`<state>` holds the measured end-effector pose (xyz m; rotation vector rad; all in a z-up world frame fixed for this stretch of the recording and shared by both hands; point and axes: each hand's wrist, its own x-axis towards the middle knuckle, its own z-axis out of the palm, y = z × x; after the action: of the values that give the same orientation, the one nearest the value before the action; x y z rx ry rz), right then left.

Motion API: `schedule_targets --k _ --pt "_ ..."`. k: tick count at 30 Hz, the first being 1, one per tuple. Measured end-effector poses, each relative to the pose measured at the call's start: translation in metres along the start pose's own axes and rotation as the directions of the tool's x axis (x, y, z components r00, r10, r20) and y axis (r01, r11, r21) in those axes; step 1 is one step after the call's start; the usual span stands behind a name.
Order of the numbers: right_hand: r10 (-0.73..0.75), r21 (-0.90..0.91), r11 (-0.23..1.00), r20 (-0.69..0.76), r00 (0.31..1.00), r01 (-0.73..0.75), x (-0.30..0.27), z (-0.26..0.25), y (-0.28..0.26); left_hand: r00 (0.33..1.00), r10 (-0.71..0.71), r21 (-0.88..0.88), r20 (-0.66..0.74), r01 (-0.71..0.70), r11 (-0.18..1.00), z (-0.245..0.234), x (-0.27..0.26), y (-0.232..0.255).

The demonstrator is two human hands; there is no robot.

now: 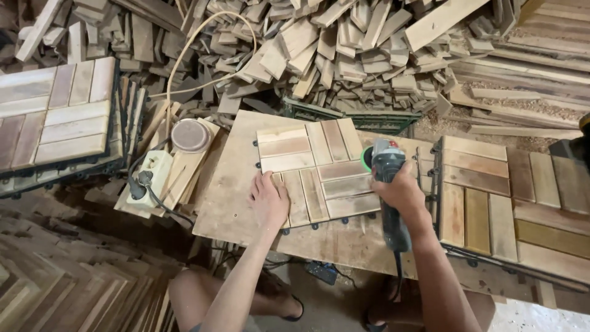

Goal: The person uses an orbital sander to smooth the surface of a wooden tile composed of multiple smaller pieces. They hold the tile steady with their left hand while moving the sander across the surface with their right hand.

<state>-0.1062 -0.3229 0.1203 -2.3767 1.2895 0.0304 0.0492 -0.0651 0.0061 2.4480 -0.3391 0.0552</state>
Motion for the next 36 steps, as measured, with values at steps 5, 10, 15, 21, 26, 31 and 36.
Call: schedule_targets --k 5,10,15,21,26,31,36 --pt "-0.019 0.03 0.999 0.06 0.998 0.018 -0.026 0.031 -0.008 1.0 0.007 0.009 -0.012 -0.007 1.0 0.002 -0.001 -0.004" --pt "-0.175 -0.006 0.984 0.129 0.976 0.177 -0.089 0.018 -0.054 1.0 0.018 -0.011 0.005 -0.018 1.0 -0.014 -0.005 0.005" --pt "-0.088 0.001 0.996 0.217 0.972 0.089 -0.114 0.002 -0.064 0.996 -0.023 -0.007 0.085 0.023 1.0 -0.03 -0.008 0.015" --pt "0.031 -0.059 0.998 0.102 0.994 -0.025 -0.082 0.001 -0.015 0.993 -0.039 -0.006 0.109 0.04 0.999 -0.025 -0.005 0.013" --pt "-0.007 -0.063 0.998 -0.052 0.999 0.003 -0.075 0.001 0.011 0.995 -0.032 -0.002 0.095 0.032 0.999 -0.022 -0.005 0.012" --pt "0.004 -0.002 1.0 0.096 0.995 -0.004 -0.099 0.009 -0.012 0.997 -0.019 -0.008 0.077 0.02 1.0 -0.021 -0.005 0.01" --pt "-0.128 0.013 0.992 0.268 0.955 0.129 -0.142 -0.003 -0.064 0.998 -0.002 0.0 0.06 0.002 1.0 -0.021 -0.005 0.008"
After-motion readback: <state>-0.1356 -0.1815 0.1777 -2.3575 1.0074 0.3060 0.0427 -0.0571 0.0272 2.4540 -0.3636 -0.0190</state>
